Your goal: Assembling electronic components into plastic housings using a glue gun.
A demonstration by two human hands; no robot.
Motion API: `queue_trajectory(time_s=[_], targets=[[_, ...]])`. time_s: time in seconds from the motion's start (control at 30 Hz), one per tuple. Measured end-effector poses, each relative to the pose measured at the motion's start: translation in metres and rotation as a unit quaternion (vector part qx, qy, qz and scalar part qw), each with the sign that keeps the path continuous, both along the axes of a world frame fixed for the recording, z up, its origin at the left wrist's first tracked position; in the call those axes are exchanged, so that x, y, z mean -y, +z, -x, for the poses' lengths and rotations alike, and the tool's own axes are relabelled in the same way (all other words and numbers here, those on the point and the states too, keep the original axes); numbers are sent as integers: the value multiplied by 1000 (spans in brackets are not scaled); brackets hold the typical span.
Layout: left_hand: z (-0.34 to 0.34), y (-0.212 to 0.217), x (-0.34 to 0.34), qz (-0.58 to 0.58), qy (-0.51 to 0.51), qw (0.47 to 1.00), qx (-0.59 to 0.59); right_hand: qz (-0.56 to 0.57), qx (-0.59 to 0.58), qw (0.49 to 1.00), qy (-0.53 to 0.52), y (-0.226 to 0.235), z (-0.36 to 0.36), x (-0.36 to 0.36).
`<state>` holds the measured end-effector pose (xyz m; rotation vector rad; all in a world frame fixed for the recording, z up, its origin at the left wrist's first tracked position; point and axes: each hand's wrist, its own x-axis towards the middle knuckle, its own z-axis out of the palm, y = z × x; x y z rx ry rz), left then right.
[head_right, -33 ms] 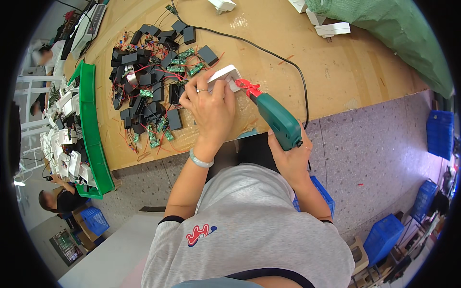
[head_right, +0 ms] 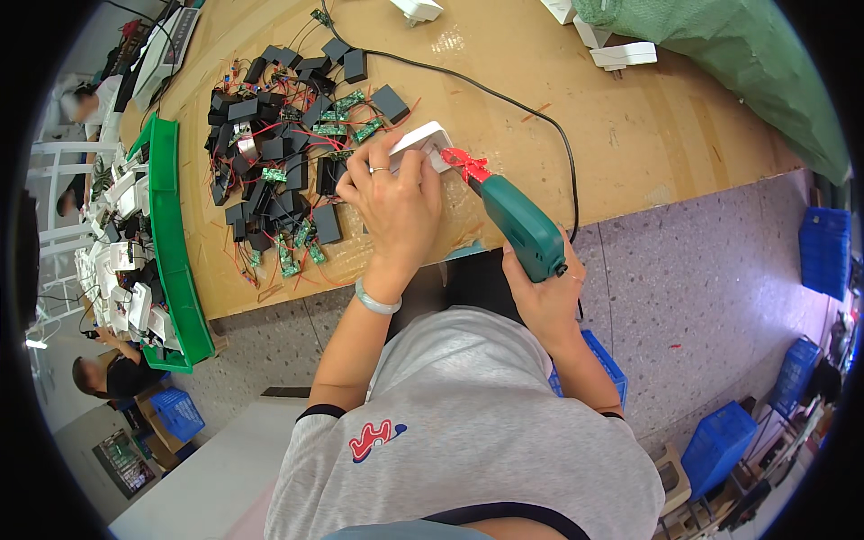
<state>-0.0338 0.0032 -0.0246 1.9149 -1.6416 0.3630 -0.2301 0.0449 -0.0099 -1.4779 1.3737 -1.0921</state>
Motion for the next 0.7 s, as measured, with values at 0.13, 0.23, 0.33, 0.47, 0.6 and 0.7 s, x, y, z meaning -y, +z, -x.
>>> queue_trajectory(time_s=[0.13, 0.23, 0.33, 0.47, 0.6, 0.7], targets=[[0, 1, 0, -4, -1, 1000, -3, 7, -7, 1000, 18, -2, 3, -1], [1, 2, 0, -5, 0, 1000, -4, 0, -4, 1000, 28, -2, 3, -1], [1, 1, 0, -3, 0, 1000, -4, 3, 6, 1000, 12, 0, 1, -2], [1, 2, 0, -12, 2, 1000, -2, 0, 13, 1000, -9, -6, 6, -5], [1, 3, 0, -8, 2, 1000, -5, 17, -1, 1000, -11, -6, 5, -4], [1, 3, 0, -9, 2, 1000, -3, -2, 6, 1000, -15, -4, 4, -5]])
